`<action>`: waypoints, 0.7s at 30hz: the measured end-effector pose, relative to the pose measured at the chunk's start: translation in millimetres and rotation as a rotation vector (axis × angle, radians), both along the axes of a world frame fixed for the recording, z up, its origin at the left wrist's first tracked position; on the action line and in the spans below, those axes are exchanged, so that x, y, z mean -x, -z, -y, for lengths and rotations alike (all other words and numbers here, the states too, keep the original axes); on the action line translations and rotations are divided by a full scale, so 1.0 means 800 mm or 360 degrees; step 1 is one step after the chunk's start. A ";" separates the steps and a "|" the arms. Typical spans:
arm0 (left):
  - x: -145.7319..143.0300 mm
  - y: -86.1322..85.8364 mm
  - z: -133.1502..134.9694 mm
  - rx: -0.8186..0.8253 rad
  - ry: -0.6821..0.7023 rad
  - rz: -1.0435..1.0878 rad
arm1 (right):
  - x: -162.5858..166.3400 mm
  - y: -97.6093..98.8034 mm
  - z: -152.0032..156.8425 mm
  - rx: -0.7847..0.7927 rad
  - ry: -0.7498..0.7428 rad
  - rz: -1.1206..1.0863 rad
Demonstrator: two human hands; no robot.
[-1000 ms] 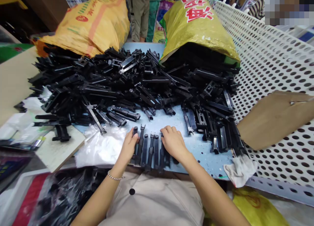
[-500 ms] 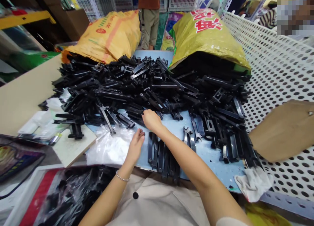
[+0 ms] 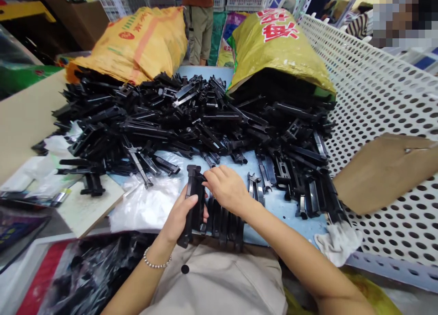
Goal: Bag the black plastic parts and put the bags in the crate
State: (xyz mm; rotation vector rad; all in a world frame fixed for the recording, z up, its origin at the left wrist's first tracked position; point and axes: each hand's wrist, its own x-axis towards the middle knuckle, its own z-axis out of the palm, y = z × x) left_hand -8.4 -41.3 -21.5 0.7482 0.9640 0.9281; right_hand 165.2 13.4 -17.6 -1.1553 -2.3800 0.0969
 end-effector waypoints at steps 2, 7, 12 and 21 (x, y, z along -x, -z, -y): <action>-0.002 -0.001 0.004 -0.0060 0.0047 -0.0103 | -0.002 0.003 -0.009 0.0032 -0.0071 0.0043; 0.005 0.006 -0.006 -0.0238 -0.0110 -0.0323 | -0.002 0.001 0.004 0.0540 -0.0022 -0.0246; 0.014 0.002 -0.018 -0.0199 -0.0263 -0.0396 | 0.013 0.014 0.057 0.0215 -0.0384 0.0134; 0.018 0.026 -0.016 -0.0012 -0.0279 -0.0398 | -0.031 0.034 0.088 0.0375 0.0123 -0.0009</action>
